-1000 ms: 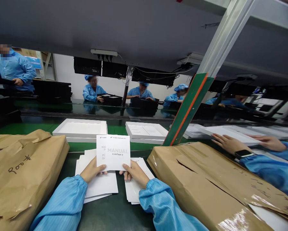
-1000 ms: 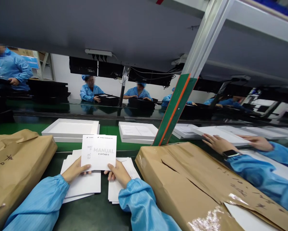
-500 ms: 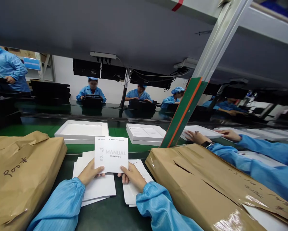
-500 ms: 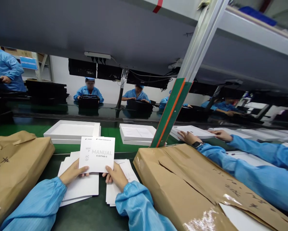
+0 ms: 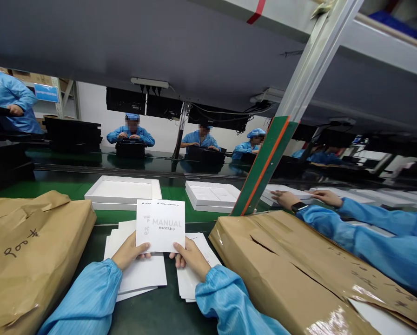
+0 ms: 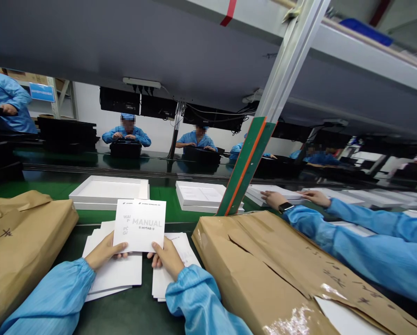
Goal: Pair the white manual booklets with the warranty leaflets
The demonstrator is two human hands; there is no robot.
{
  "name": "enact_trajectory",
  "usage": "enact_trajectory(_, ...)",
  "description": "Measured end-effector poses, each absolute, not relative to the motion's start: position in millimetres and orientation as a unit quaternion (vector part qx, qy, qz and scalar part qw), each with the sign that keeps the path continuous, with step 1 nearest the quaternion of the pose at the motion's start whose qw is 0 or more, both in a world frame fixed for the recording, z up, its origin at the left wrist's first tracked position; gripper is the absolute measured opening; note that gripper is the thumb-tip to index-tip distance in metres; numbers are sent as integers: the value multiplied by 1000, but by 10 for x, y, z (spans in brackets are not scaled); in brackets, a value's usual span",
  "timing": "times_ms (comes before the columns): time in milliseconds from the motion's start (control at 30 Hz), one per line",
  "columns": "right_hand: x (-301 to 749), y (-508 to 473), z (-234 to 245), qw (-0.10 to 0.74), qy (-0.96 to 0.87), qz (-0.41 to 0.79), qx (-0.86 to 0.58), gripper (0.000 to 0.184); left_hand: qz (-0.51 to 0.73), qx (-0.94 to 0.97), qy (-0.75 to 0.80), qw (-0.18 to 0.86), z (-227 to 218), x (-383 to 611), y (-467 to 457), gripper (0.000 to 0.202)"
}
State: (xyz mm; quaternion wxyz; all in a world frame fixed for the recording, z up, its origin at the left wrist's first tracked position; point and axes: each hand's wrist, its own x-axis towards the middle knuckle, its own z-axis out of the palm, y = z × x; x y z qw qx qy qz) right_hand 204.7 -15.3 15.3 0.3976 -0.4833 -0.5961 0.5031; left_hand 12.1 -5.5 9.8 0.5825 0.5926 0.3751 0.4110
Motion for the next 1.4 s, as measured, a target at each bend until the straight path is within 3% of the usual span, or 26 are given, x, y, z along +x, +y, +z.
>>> enact_trajectory(367,2044,-161,163,399,-597,504,-480,39,407,611,373,568,124,148,-74,36)
enact_trajectory(633,2029,-159,191,414,-586,525,-459,35,522,557,473,441,139,149,-37,35)
enact_trajectory(767,2030,-142,174,424,-577,528,-456,31,529,557,467,438,172,135,-3,31)
enact_trajectory(933,2000,-136,157,464,-572,518,-434,40,559,552,444,431,182,236,-8,35)
enact_trajectory(1167,1999,-115,127,518,-549,485,-440,41,629,466,478,400,331,33,367,24)
enact_trajectory(1400,1997,-97,84,509,-547,489,-450,48,606,368,532,462,535,-331,1043,10)
